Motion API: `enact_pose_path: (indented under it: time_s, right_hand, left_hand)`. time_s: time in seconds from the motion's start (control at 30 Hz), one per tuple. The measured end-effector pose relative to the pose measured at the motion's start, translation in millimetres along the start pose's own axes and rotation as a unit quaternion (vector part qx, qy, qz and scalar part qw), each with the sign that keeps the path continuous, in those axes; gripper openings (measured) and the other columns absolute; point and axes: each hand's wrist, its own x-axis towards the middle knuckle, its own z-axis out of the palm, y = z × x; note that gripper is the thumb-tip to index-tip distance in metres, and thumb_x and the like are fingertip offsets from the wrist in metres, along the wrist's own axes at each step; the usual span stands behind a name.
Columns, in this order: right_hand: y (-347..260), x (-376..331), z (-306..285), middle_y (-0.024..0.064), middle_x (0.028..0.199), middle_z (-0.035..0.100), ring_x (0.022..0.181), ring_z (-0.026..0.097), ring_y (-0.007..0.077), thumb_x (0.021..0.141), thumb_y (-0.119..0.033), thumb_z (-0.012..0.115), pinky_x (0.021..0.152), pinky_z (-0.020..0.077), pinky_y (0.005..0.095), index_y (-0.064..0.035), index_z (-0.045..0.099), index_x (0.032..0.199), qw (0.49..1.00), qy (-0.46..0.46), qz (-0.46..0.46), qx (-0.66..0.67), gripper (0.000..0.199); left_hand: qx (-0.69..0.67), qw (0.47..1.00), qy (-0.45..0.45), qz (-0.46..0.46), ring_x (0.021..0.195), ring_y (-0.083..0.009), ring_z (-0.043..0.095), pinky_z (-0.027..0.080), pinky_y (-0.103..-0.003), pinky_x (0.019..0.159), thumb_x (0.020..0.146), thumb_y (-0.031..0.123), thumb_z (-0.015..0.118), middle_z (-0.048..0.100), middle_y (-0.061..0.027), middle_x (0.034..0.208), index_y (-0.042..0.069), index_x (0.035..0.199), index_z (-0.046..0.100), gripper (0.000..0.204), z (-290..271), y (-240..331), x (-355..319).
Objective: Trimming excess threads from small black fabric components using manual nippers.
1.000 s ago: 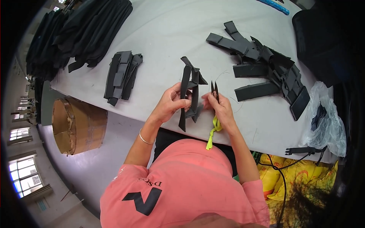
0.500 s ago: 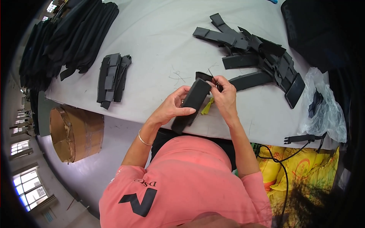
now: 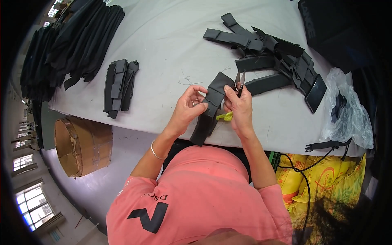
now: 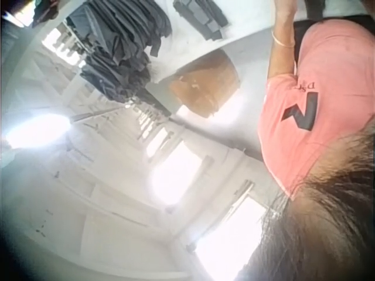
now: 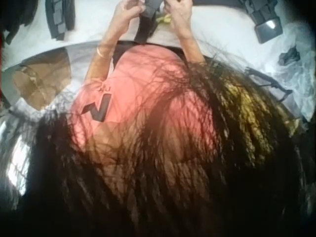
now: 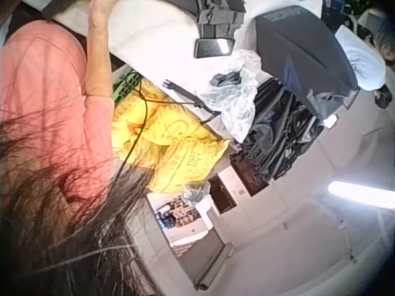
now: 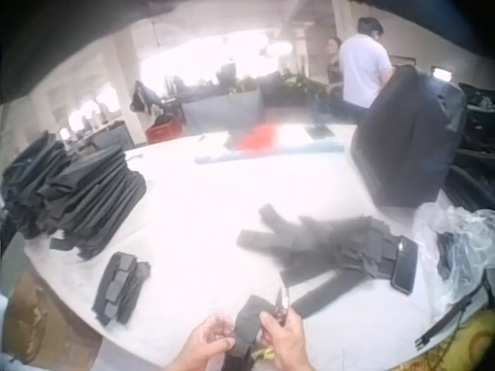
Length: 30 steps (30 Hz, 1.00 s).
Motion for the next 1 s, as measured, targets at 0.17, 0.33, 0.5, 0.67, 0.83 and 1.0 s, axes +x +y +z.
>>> enact_pose_path:
  time_s: [0.17,0.33,0.5,0.67,0.83,1.0]
  right_hand:
    - [-3,-5,5,-0.0079,0.061,0.038,0.046,0.030,0.0007,0.090,-0.013,0.061,0.040,0.0241,0.0196,-0.0088,0.046,0.083,0.999,-0.009,-0.017,-0.045,0.017]
    - [-11,-11,7,-0.0081,0.062,0.040,0.047,0.033,0.0011,0.090,-0.013,0.061,0.040,0.0250,0.0193,-0.0089,0.050,0.088,0.999,-0.012,-0.033,-0.009,0.012]
    - [-17,-7,18,-0.0080,0.063,0.041,0.045,0.031,0.0008,0.091,-0.012,0.059,0.041,0.0238,0.0187,-0.0109,0.049,0.085,0.995,0.081,-0.061,-0.012,0.012]
    - [-31,-6,4,0.0021,0.069,0.055,0.045,0.028,0.0008,0.095,-0.012,0.053,0.043,0.0240,0.0182,-0.0053,0.055,0.096,0.995,-0.060,-0.074,-0.010,0.007]
    - [-39,9,-32,-0.0016,0.063,0.052,0.052,0.039,0.0023,0.098,-0.021,0.050,0.044,0.0260,0.0197,-0.0013,0.061,0.106,0.990,0.013,-0.092,-0.104,0.024]
    - [-31,25,-71,-0.0032,0.066,0.055,0.056,0.037,0.0027,0.096,-0.027,0.052,0.049,0.0281,0.0200,-0.0035,0.065,0.101,0.958,0.103,-0.133,-0.232,0.028]
  left_hand:
    - [0.128,0.991,-0.009,0.023,0.075,-0.0002,0.044,0.034,-0.016,0.058,0.086,0.002,0.061,0.049,0.0026,0.091,0.004,0.096,0.058,0.010,-6,0,8]
    - [0.023,0.997,-0.066,0.026,0.079,-0.0061,0.053,0.048,-0.021,0.065,0.085,0.005,0.065,0.053,-0.0006,0.102,0.004,0.102,0.058,0.018,-12,8,4]
    - [0.121,0.983,-0.123,0.058,0.106,-0.0237,0.055,0.045,-0.036,0.092,0.070,0.017,0.077,0.050,-0.0151,0.121,0.007,0.143,0.021,0.093,9,-7,-23]
    - [0.240,0.965,-0.014,0.110,0.112,-0.0317,0.052,0.041,-0.035,0.096,0.065,0.012,0.069,0.049,-0.0210,0.124,0.006,0.147,0.013,0.100,-2,-6,-21]
    - [0.476,0.791,0.293,0.249,0.130,-0.0320,0.039,0.027,-0.037,0.111,0.070,-0.001,0.059,0.038,-0.0227,0.139,-0.003,0.140,0.028,0.076,-127,44,3]
    - [0.695,0.611,0.374,0.051,0.124,-0.0401,0.037,0.035,-0.050,0.099,0.079,0.021,0.063,0.040,-0.0201,0.134,0.006,0.136,0.042,0.062,-280,8,20]
